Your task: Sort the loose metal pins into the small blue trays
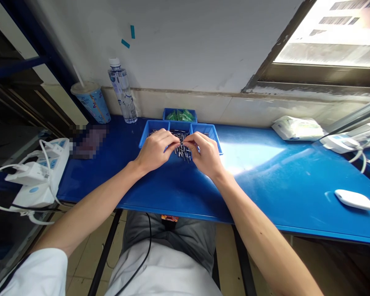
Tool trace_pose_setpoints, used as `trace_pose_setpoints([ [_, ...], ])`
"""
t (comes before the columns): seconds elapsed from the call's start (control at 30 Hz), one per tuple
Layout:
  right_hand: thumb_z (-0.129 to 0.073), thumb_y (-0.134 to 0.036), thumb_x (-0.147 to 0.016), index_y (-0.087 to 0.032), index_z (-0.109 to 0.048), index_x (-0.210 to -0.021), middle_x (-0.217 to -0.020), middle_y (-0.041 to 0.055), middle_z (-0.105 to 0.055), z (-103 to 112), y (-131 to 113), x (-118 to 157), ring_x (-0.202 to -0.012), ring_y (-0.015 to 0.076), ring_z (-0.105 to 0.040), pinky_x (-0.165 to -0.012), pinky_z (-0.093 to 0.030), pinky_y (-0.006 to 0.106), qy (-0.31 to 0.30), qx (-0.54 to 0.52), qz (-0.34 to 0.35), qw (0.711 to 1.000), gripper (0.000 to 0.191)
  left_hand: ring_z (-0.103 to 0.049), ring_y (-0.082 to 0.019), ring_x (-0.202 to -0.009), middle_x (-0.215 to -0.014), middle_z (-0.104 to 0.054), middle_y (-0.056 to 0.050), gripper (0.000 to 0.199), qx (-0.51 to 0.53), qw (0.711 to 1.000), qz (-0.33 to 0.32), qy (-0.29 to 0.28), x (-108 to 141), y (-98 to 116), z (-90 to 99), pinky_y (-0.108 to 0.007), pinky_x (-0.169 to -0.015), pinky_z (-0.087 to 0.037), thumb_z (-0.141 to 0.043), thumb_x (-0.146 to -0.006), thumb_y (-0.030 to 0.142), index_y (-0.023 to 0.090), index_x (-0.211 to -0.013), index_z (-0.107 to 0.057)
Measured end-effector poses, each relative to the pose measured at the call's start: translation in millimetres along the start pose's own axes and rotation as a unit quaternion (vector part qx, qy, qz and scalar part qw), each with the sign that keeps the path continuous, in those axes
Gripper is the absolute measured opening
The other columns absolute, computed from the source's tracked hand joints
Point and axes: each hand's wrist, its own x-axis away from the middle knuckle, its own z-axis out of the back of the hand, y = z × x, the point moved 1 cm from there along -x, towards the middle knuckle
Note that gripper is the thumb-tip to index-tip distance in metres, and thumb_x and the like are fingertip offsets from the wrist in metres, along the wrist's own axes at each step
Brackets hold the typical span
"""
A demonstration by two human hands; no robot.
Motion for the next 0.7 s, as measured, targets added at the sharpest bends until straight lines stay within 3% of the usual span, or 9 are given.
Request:
trace_pose_setpoints([
  [0.2,-0.056,-0.026,-0.105,-0.024,-0.063,-0.088,-0.085,0.0035,-0.073,7,4,-3,-0.077,0.0208,-0.063,-0.074,-0.046,0.035,0.028,0.032,-0.003,0.999,0.019,-0.067,-0.021,-0.091,-0.095,-0.078,-0.004,0.019,-0.009,0.999,0.030,0.016,-2,1,1.8,-0.036,-0.085,-0.049,-0.062,-0.107,0.031,0.019,-0.100,-0.075],
  [0.33,-0.056,-0.027,-0.104,-0.024,-0.063,-0.089,-0.087,0.0036,-0.071,19,6,-6,-0.078,0.0206,-0.062,-0.075,-0.048,0.036,0.132,0.041,-0.030,0.990,0.017,-0.067,-0.020,-0.089,-0.095,-0.079,-0.003,0.017,-0.019,0.998,0.053,0.017,-1,-2,2.2,-0.036,-0.085,-0.049,-0.063,-0.106,0.028,0.019,-0.097,-0.075],
  [0.5,-0.057,-0.031,-0.104,-0.024,-0.059,-0.089,-0.083,0.0017,-0.065,28,9,-6,-0.075,0.0191,-0.059,-0.079,-0.045,0.038,0.261,0.080,-0.091,0.958,0.017,-0.067,-0.024,-0.099,-0.101,-0.079,-0.006,0.014,-0.090,0.995,0.028,-0.033,1,-3,-2.8,-0.040,-0.088,-0.050,-0.065,-0.103,0.023,0.017,-0.100,-0.078],
  [0.7,-0.057,-0.033,-0.103,-0.024,-0.060,-0.098,-0.104,0.0069,-0.060,27,19,-5,-0.088,0.0228,-0.062,-0.094,-0.044,0.050,0.256,0.130,-0.138,0.948,0.010,-0.066,-0.027,-0.107,-0.110,-0.080,-0.007,0.020,-0.152,0.983,-0.039,-0.097,1,7,-5.6,-0.052,-0.111,-0.044,-0.062,-0.103,0.015,0.017,-0.111,-0.080],
])
